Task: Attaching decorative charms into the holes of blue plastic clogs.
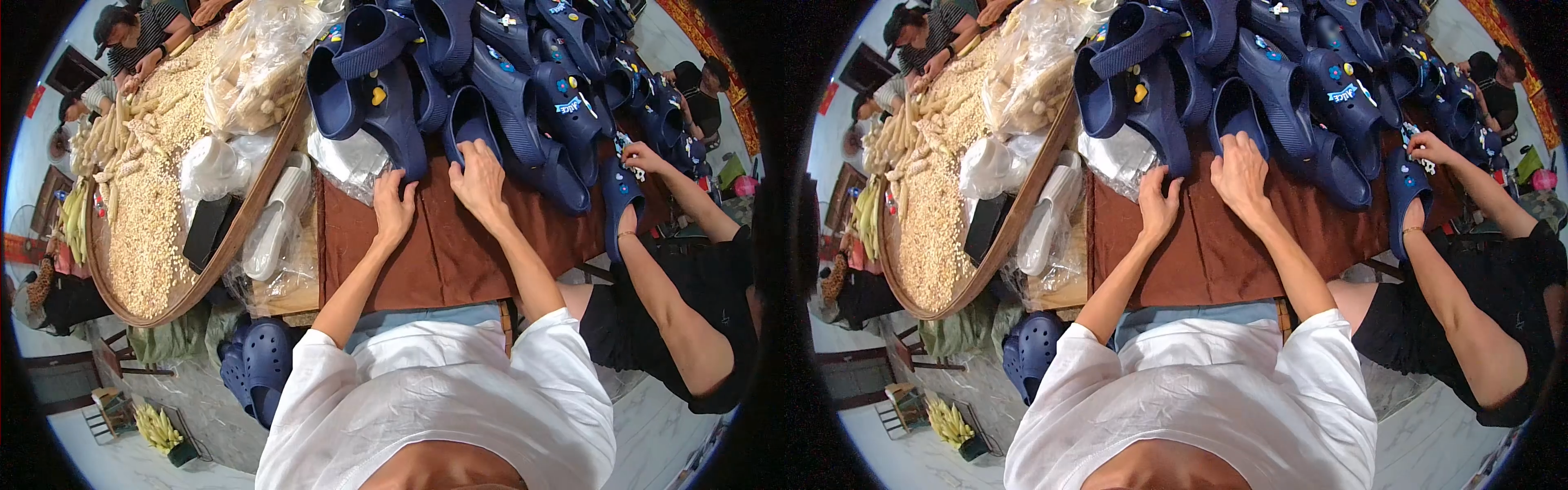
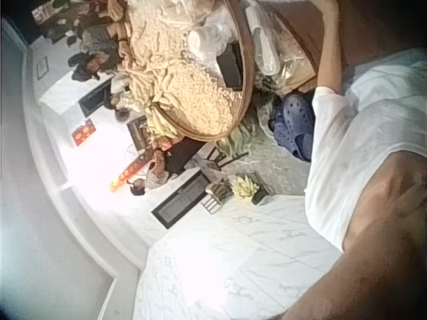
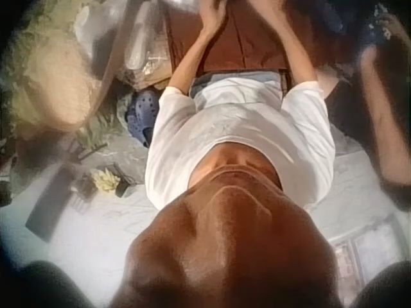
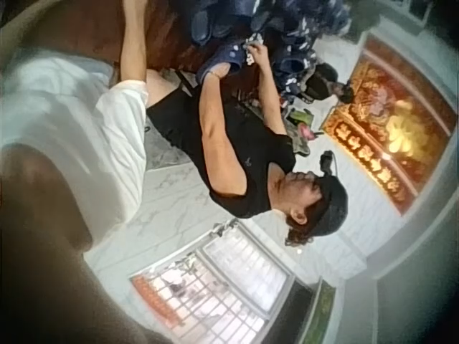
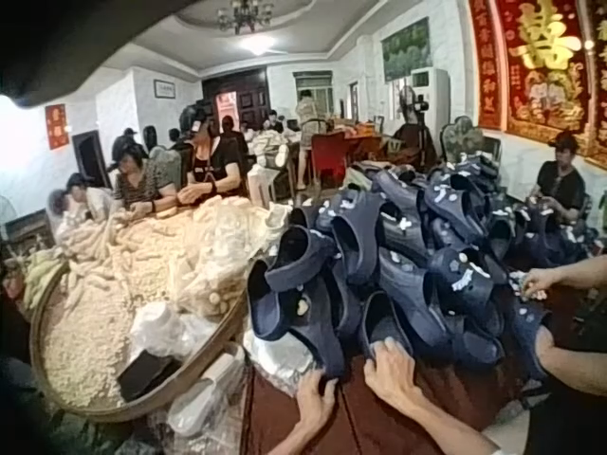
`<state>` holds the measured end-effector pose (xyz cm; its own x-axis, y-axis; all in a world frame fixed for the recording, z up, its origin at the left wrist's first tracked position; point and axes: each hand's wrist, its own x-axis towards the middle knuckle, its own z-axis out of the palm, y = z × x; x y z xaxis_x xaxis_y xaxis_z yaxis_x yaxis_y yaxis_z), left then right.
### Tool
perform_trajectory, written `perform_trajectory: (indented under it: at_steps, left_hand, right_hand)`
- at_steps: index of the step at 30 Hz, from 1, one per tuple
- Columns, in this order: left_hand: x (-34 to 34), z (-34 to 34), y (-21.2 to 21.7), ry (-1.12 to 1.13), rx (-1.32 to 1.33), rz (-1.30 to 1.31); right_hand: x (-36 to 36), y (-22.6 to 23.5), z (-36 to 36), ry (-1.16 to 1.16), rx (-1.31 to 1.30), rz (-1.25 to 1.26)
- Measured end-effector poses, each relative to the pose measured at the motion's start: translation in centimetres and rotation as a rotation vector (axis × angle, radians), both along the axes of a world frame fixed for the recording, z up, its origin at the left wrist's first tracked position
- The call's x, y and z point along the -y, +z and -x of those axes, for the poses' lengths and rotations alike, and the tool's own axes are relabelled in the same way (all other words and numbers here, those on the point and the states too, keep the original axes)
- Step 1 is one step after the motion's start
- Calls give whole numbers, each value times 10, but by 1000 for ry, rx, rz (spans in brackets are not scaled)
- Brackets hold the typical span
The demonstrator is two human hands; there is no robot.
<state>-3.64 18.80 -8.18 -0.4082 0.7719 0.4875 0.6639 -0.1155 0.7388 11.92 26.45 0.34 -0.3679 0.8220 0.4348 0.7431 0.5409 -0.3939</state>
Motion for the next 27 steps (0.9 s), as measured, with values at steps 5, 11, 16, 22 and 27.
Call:
perform_trajectory:
  at_steps: [5, 11, 16, 22, 27]
  left_hand:
    - [-1, 0, -6, 6, -25, -12]
    - [3, 8, -3, -23, 38, 46]
    - [24, 7, 19, -70, 270, 93]
    - [72, -15, 32, -101, 587, 212]
    - [87, -34, 40, -188, 956, 256]
  right_hand:
    - [49, 18, -17, -8, -28, -74]
    - [113, 49, -42, 4, -23, -20]
    - [164, 56, -62, 14, -71, 95]
    - [210, 41, -66, 44, -61, 187]
    - [208, 28, -58, 128, -28, 195]
